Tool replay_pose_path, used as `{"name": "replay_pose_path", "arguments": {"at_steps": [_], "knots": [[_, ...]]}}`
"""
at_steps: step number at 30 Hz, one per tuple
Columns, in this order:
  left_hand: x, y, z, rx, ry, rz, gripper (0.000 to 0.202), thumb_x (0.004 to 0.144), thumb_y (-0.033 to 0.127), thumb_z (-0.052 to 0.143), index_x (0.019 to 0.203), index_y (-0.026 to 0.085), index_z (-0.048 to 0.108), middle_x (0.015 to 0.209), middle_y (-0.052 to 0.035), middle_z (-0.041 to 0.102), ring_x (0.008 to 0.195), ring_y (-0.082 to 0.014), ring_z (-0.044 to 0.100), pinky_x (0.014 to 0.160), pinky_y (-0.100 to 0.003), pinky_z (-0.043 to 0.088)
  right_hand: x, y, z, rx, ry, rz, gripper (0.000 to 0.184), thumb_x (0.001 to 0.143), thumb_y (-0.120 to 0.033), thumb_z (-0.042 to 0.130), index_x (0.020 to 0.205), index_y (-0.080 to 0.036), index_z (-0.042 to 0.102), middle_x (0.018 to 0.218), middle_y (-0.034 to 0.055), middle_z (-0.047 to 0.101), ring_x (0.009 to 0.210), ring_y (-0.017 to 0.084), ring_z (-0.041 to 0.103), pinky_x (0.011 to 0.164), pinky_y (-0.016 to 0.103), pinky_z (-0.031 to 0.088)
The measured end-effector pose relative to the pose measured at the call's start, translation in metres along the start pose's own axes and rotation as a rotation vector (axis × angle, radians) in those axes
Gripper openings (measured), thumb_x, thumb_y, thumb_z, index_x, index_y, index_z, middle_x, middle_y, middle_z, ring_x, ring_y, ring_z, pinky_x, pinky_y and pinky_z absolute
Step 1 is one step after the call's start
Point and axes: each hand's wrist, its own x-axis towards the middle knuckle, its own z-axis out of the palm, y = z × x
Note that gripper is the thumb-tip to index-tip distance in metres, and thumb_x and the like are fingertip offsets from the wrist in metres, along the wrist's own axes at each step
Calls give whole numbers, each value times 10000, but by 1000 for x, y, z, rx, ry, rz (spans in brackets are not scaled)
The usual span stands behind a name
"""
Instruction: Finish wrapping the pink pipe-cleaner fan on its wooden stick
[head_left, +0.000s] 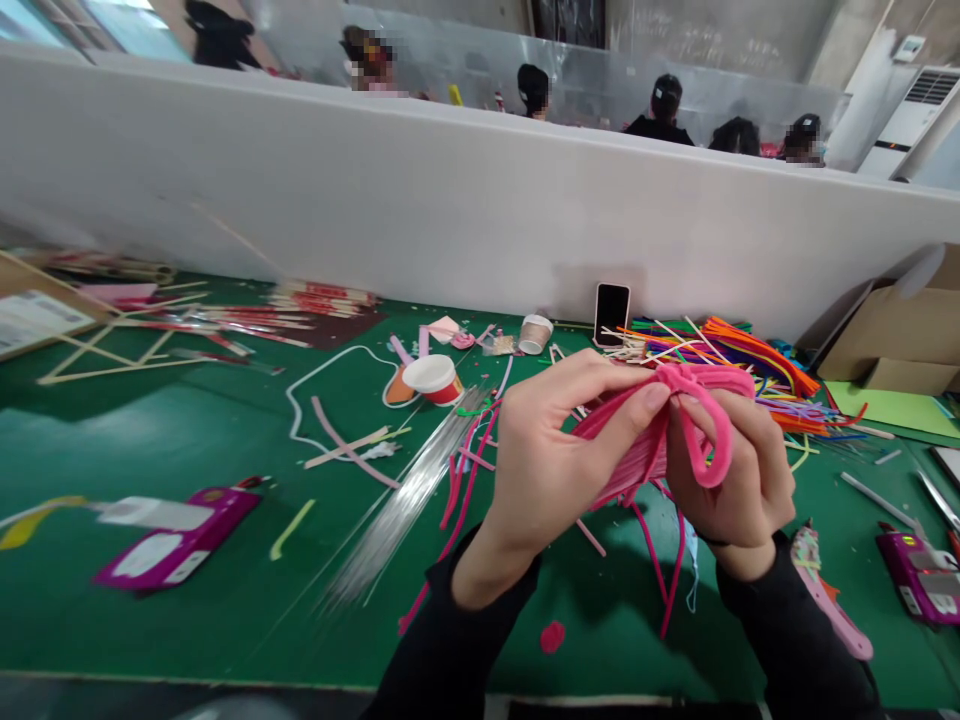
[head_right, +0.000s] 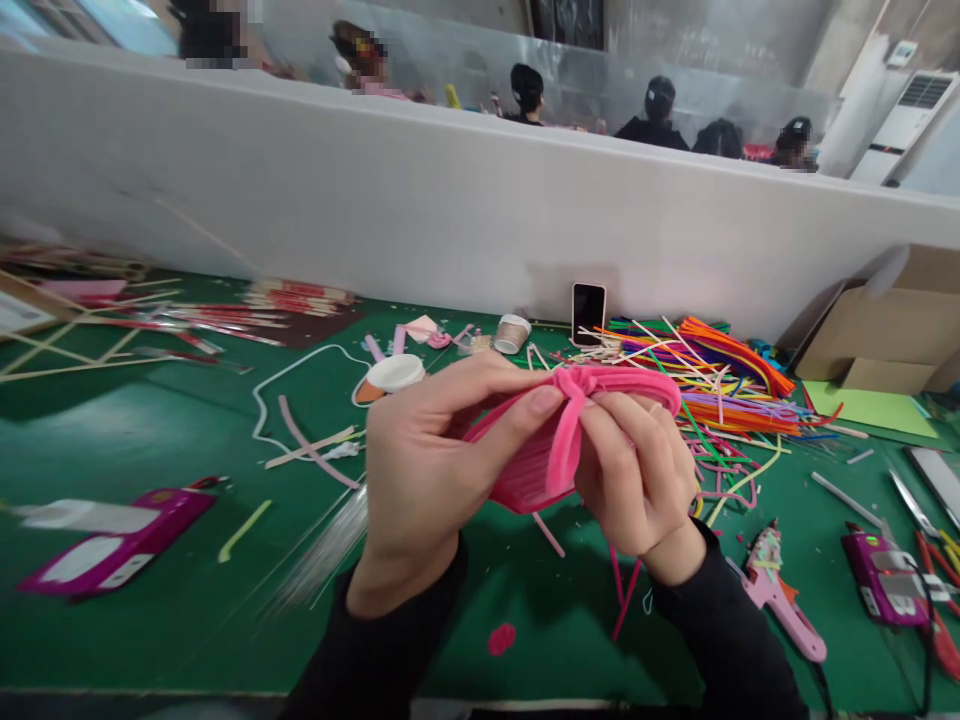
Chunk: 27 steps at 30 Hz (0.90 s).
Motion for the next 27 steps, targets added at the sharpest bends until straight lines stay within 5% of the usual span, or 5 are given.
{"name": "replay_pose_path", "arguments": {"at_steps": [27], "knots": [[3,-3,2,-6,-23,13,59,870,180,719,855,230,748,757,25,742,657,-127,655,718,-287,572,-1,15,22,18,126,30,111,930,-145,624,1035,-175,605,921,39,668,785,168,672,701,341,563]]}}
